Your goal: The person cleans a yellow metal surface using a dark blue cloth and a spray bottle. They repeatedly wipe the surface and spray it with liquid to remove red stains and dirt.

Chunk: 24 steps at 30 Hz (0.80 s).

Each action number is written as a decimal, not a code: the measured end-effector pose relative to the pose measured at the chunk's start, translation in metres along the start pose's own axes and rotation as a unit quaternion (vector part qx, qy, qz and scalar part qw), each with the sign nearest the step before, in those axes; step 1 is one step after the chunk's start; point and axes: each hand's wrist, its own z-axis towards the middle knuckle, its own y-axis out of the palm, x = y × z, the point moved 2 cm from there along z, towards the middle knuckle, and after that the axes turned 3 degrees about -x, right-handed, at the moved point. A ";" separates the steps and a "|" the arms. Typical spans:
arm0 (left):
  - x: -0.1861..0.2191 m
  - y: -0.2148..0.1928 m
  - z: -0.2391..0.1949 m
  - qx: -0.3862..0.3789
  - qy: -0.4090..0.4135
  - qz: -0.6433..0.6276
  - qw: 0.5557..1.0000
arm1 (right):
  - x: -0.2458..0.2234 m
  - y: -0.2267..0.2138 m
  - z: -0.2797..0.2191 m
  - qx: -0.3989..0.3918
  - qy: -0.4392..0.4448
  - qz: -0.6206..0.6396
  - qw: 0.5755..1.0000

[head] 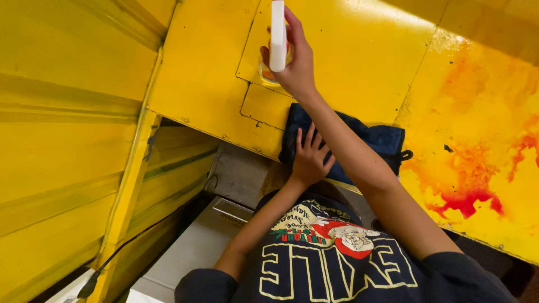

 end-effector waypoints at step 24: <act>0.004 0.002 0.011 -0.106 0.000 0.089 0.990 | -0.078 -0.239 -0.165 0.224 0.245 -0.087 0.939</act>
